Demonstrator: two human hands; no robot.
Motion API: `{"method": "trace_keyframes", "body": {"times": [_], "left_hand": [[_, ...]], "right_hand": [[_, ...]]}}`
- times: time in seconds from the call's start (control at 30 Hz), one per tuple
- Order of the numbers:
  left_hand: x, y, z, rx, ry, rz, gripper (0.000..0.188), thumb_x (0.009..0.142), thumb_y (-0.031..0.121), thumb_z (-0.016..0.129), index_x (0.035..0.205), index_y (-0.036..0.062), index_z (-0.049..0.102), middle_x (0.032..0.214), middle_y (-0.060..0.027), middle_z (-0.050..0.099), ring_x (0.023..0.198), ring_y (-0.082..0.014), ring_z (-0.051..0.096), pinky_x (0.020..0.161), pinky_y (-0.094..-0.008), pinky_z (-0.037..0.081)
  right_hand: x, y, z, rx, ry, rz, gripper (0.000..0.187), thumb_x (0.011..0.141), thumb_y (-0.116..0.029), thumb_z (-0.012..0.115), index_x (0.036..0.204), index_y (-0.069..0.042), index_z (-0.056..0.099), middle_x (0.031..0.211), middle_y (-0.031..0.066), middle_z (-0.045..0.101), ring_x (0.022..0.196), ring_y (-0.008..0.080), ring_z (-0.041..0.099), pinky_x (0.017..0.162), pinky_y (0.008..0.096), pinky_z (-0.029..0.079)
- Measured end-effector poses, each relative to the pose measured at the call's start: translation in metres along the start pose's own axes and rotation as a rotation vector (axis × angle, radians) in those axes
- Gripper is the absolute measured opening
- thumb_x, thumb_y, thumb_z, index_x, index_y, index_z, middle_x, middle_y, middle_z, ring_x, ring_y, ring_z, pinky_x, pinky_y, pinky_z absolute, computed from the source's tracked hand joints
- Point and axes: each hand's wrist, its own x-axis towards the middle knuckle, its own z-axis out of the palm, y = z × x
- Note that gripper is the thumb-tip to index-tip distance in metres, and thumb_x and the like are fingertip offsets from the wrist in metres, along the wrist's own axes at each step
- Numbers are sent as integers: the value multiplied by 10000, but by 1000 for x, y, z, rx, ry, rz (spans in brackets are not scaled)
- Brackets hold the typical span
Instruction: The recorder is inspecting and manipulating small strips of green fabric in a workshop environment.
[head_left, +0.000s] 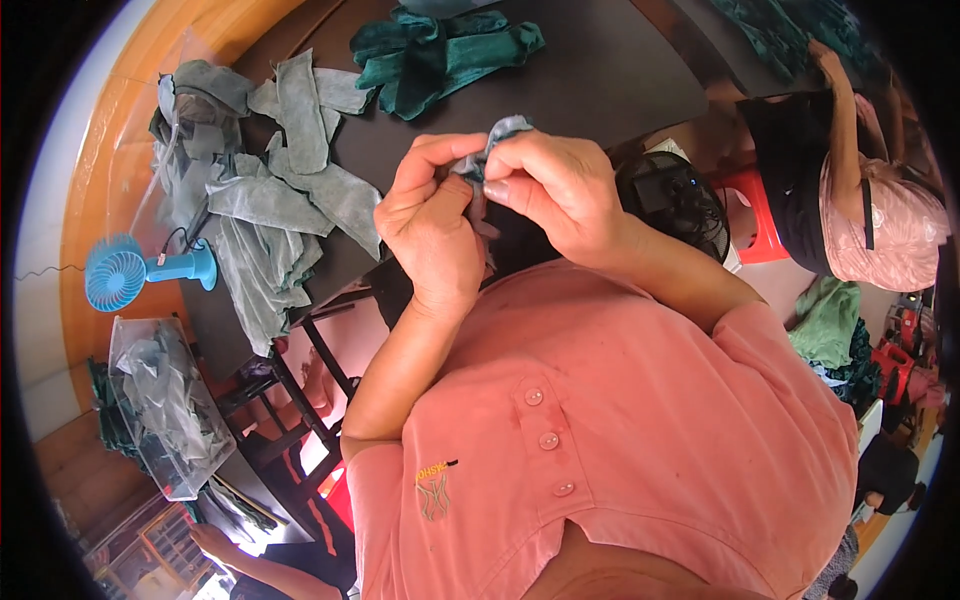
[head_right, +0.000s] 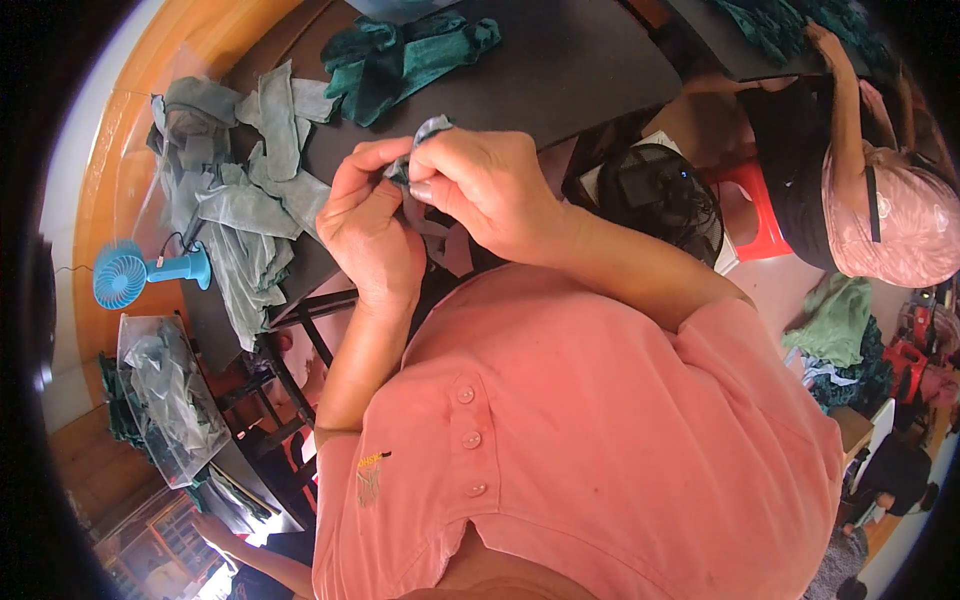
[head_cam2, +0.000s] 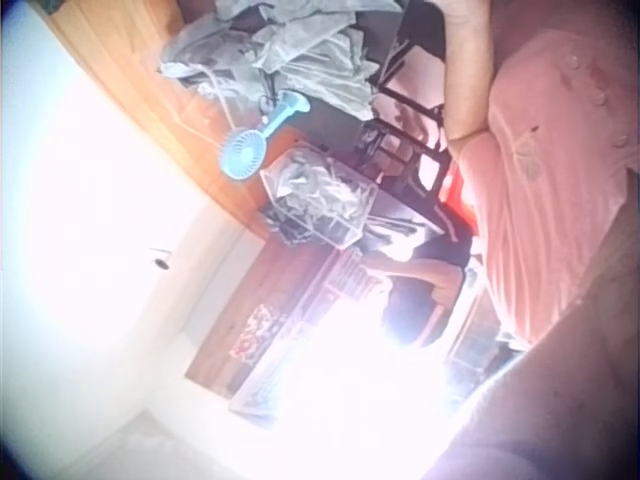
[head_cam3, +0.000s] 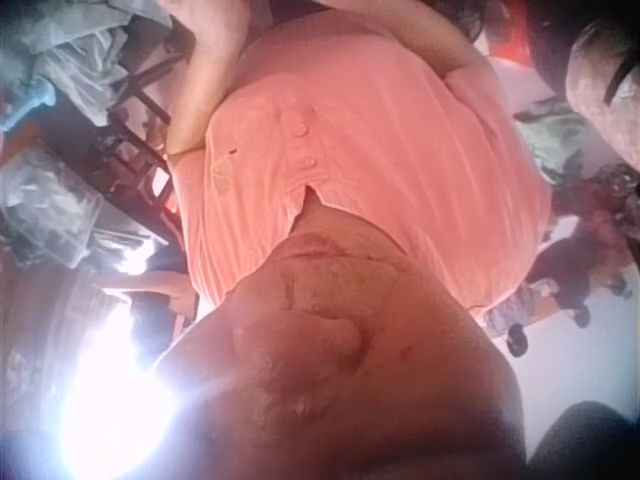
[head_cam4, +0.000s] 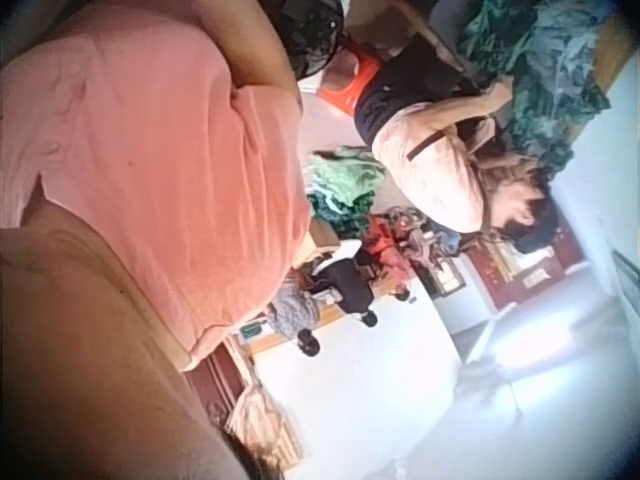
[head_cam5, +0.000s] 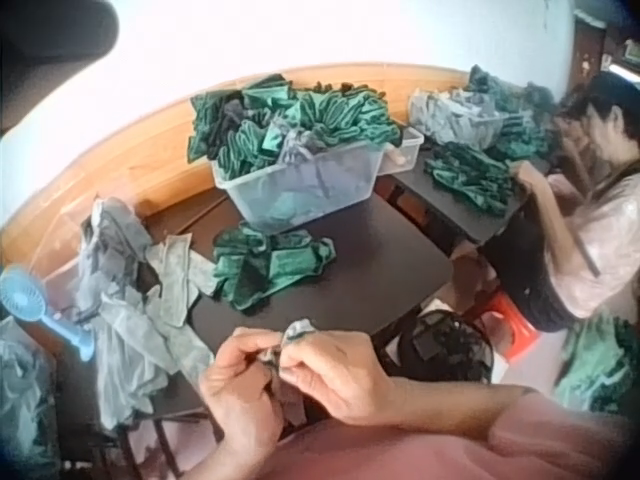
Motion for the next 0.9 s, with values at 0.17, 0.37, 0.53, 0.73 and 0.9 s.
{"method": "trace_keyframes", "body": {"times": [0.17,0.37,0.53,0.73,0.9], "left_hand": [[-7,-14,-3,0,-101,82,250,794,-196,488,911,-1,592,880,-27,564,722,-71,489,610,-203,405],[-4,-28,-5,293,-58,202,265,721,-191,522,894,2,574,784,-63,546,703,-137,511,638,-241,429],[8,-20,2,398,-251,309,328,754,-172,441,934,0,654,790,-57,534,684,-135,491,643,-245,420],[5,-9,-1,-13,-139,-49,213,782,-121,516,911,-22,654,868,4,563,685,-52,464,541,-192,341],[-1,-17,-1,-7,-20,-49,157,795,-97,549,906,-19,627,932,-27,583,797,-93,530,657,-205,435]], "right_hand": [[-6,3,-13,148,-32,181,115,838,-32,684,857,-16,572,725,64,601,621,133,565,575,264,456],[-20,0,-5,168,-97,253,115,814,-18,680,836,-21,567,707,82,587,600,193,563,567,286,456],[-14,8,-8,115,-63,87,118,821,0,664,837,-5,548,722,80,581,585,192,550,554,281,436],[-14,2,-9,45,-23,-24,104,855,-35,665,922,-8,590,768,70,592,606,160,550,541,256,415],[-19,2,-7,106,74,229,141,840,-18,692,940,3,594,832,90,613,656,144,590,591,267,462]]}}
